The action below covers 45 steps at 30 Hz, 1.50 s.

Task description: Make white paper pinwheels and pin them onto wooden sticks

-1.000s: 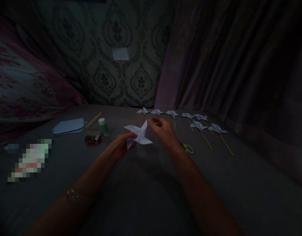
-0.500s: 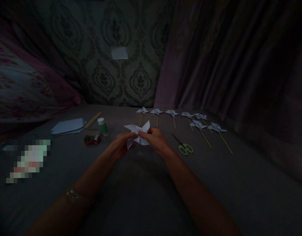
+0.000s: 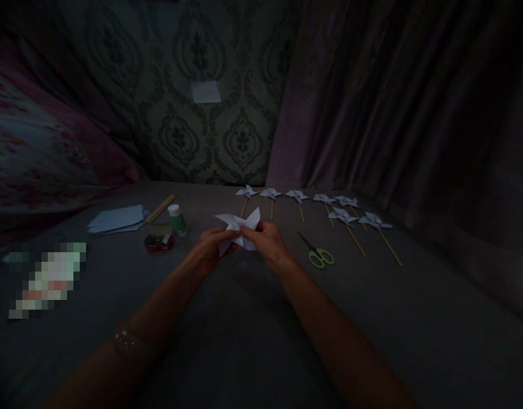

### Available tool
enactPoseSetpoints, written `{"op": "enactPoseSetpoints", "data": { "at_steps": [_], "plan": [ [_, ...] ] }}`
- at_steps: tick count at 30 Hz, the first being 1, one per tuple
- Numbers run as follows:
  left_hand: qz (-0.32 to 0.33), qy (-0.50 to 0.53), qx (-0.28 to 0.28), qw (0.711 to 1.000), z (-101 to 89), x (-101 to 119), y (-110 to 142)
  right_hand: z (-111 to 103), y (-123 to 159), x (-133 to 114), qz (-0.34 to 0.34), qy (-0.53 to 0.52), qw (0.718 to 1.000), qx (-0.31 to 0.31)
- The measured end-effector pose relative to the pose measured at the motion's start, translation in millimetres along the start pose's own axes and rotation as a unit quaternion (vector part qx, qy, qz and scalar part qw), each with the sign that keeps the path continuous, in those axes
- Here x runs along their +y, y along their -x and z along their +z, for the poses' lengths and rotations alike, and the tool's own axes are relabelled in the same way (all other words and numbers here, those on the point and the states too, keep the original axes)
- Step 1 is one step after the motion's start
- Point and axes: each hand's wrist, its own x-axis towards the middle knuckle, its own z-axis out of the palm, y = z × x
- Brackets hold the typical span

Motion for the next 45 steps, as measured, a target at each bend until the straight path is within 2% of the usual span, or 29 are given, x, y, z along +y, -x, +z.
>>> {"op": "enactPoseSetpoints", "data": {
  "at_steps": [6, 12, 19, 24, 27, 30, 32, 34, 37, 40, 42, 45],
  "plan": [
    [-0.007, -0.012, 0.003, 1.0, 1.2, 3, 3, -1, -3, 6, 0.015, -0.03, 0.999, -0.005],
    [-0.013, -0.018, 0.017, 1.0, 2.8, 4, 4, -1, -6, 7, 0.058, -0.062, 0.996, -0.014],
    [-0.019, -0.015, 0.02, 1.0, 1.5, 3, 3, 1, -6, 9, 0.067, -0.072, 0.995, -0.024],
    [-0.052, 0.038, 0.049, 0.997, 2.2, 10, 4, -6, -10, 7, 0.023, -0.119, 0.986, -0.116],
    [-0.056, 0.077, 0.05, 0.994, 0.4, 18, 6, -13, -18, 13, -0.002, -0.122, 0.985, -0.123],
    [-0.06, 0.132, 0.036, 0.989, -8.2, 31, 7, -15, -24, 31, -0.034, -0.058, 0.99, -0.125],
    [-0.057, 0.183, 0.023, 0.981, -20.6, 44, 7, -12, -24, 47, -0.069, 0.036, 0.984, -0.161],
    [-0.028, 0.236, 0.016, 0.971, -39.4, 58, 7, -7, -22, 60, -0.128, 0.185, 0.953, -0.205],
    [0.04, 0.289, 0.033, 0.956, -77.8, 78, 7, 0, -20, 66, -0.253, 0.357, 0.865, -0.247],
    [0.08, 0.323, 0.06, 0.941, -119.4, 88, 10, 8, -21, 55, -0.268, 0.476, 0.791, -0.276],
    [0.104, 0.342, 0.087, 0.93, -143.4, 87, 13, 18, -20, 45, -0.255, 0.524, 0.764, -0.277],
    [0.116, 0.357, 0.122, 0.919, -169.3, 80, 14, 43, -14, 34, -0.26, 0.529, 0.753, -0.291]
  ]
}}
